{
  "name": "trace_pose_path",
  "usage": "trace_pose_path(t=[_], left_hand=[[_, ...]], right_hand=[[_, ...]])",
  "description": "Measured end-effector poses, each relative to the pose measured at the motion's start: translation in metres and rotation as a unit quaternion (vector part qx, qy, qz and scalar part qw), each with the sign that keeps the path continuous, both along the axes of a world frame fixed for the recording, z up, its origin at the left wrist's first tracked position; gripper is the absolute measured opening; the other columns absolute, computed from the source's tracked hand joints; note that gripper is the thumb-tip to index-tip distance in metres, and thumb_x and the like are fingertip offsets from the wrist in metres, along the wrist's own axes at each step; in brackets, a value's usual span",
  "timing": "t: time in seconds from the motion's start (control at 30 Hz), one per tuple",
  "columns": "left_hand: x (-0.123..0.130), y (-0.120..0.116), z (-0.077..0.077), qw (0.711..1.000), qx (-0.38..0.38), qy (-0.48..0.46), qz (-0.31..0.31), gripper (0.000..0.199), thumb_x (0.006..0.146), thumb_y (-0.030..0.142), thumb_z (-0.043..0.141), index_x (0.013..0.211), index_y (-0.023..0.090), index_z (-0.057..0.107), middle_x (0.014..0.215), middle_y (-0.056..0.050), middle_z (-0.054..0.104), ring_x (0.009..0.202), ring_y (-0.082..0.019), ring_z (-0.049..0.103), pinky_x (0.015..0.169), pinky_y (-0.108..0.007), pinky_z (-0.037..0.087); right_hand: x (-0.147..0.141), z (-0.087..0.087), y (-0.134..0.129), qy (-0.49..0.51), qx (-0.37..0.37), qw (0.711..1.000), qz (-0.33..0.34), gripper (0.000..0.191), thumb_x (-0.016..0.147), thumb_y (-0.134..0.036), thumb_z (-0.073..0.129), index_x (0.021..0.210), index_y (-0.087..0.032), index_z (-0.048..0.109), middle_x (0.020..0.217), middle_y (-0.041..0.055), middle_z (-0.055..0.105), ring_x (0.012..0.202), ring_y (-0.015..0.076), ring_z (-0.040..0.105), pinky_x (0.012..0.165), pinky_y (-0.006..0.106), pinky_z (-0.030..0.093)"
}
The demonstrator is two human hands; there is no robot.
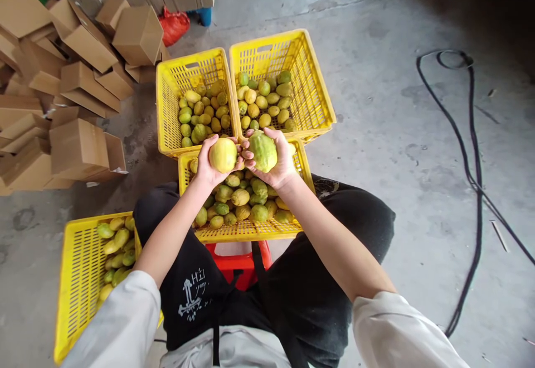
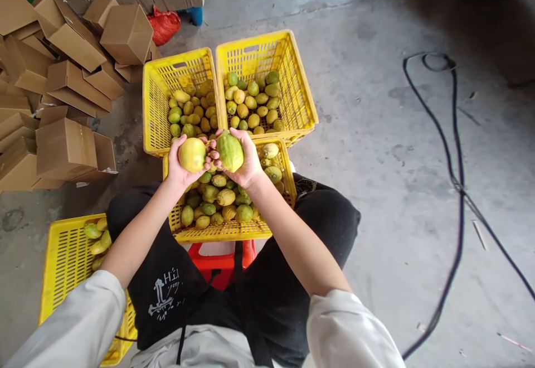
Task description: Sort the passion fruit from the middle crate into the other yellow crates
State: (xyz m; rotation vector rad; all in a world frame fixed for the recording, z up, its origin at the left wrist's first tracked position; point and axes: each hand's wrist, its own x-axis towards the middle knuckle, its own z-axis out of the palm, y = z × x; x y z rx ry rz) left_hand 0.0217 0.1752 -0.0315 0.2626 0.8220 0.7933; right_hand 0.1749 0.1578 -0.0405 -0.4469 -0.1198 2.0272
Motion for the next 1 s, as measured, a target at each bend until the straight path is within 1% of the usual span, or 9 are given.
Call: trace_pose_path(t=[0.17,0.27,0.37,0.47,0.53,0.63,0.77,0.87,1.0], left_hand=[[-0.003,0.002,-0.002,0.999,0.010,-0.040,0.035,0.045,0.088,0.050,0.037,0.083,0.014,0.064,0.078,-0.010,0.065,0.063,-0.016,0.063,0.048,-0.023,0.049],[-0.005,0.001,0.002,0.996,0.023,-0.057,0.057,0.044,0.090,0.047,0.035,0.092,0.014,0.064,0.083,-0.010,0.066,0.070,-0.017,0.064,0.056,-0.025,0.053],[-0.006,-0.003,0.006,0.996,0.026,-0.062,0.058,0.043,0.091,0.049,0.039,0.105,0.016,0.064,0.092,-0.009,0.066,0.079,-0.018,0.066,0.065,-0.029,0.056],[-0.002,-0.008,0.003,0.997,0.013,-0.053,0.046,0.049,0.090,0.059,0.043,0.113,0.020,0.062,0.100,-0.009,0.066,0.088,-0.020,0.067,0.070,-0.031,0.057],[0.002,-0.010,-0.001,0.997,0.013,-0.055,0.044,0.055,0.087,0.065,0.045,0.113,0.020,0.062,0.099,-0.009,0.066,0.085,-0.020,0.067,0.067,-0.029,0.057],[0.006,-0.013,-0.005,0.997,0.021,-0.061,0.044,0.056,0.085,0.069,0.045,0.104,0.019,0.063,0.091,-0.007,0.064,0.072,-0.015,0.064,0.055,-0.023,0.053],[0.008,-0.012,-0.004,0.997,0.003,-0.054,0.052,0.044,0.087,0.059,0.049,0.097,0.018,0.062,0.083,-0.005,0.062,0.064,-0.011,0.061,0.049,-0.018,0.049],[0.007,-0.011,-0.003,0.996,-0.005,-0.055,0.063,0.039,0.086,0.054,0.053,0.096,0.017,0.061,0.082,-0.005,0.061,0.061,-0.010,0.059,0.047,-0.018,0.047],[0.003,-0.007,-0.001,0.995,0.016,-0.073,0.061,0.038,0.088,0.053,0.048,0.093,0.017,0.061,0.081,-0.005,0.062,0.062,-0.011,0.059,0.049,-0.019,0.048]], right_hand=[[0.004,0.006,0.002,-0.013,-0.005,1.000,-0.021,0.020,0.083,-0.034,0.044,0.093,-0.020,0.055,0.078,0.0019,0.065,0.074,0.0190,0.065,0.068,0.036,0.060],[0.007,0.008,0.004,-0.019,0.021,0.999,-0.022,0.018,0.082,-0.036,0.052,0.093,-0.022,0.054,0.082,0.0013,0.066,0.083,0.0203,0.066,0.075,0.038,0.060],[0.010,0.006,0.004,-0.025,0.057,0.998,-0.018,0.025,0.077,-0.039,0.063,0.095,-0.024,0.053,0.084,0.0001,0.065,0.079,0.0182,0.066,0.072,0.035,0.061],[0.013,0.002,0.002,-0.025,0.072,0.997,0.003,0.030,0.073,-0.034,0.069,0.096,-0.024,0.052,0.086,-0.0013,0.064,0.069,0.0133,0.061,0.063,0.028,0.060],[0.014,-0.001,0.002,-0.026,0.073,0.997,0.008,0.028,0.074,-0.031,0.067,0.096,-0.024,0.052,0.084,-0.0018,0.063,0.064,0.0110,0.058,0.055,0.023,0.057],[0.011,-0.007,0.004,-0.026,0.066,0.997,0.005,0.022,0.077,-0.030,0.063,0.094,-0.022,0.051,0.080,-0.0019,0.061,0.061,0.0103,0.056,0.048,0.019,0.050],[0.003,-0.014,0.007,-0.026,0.051,0.998,-0.004,0.017,0.078,-0.029,0.060,0.091,-0.021,0.052,0.077,-0.0011,0.060,0.059,0.0105,0.055,0.045,0.018,0.047],[0.002,-0.014,0.008,-0.041,0.057,0.998,-0.009,0.019,0.077,-0.031,0.062,0.090,-0.020,0.053,0.076,-0.0006,0.060,0.060,0.0109,0.056,0.047,0.019,0.049],[0.007,-0.006,0.006,-0.052,0.094,0.994,0.008,0.026,0.079,-0.041,0.058,0.094,-0.021,0.055,0.082,0.0024,0.065,0.076,0.0185,0.065,0.060,0.029,0.058]])
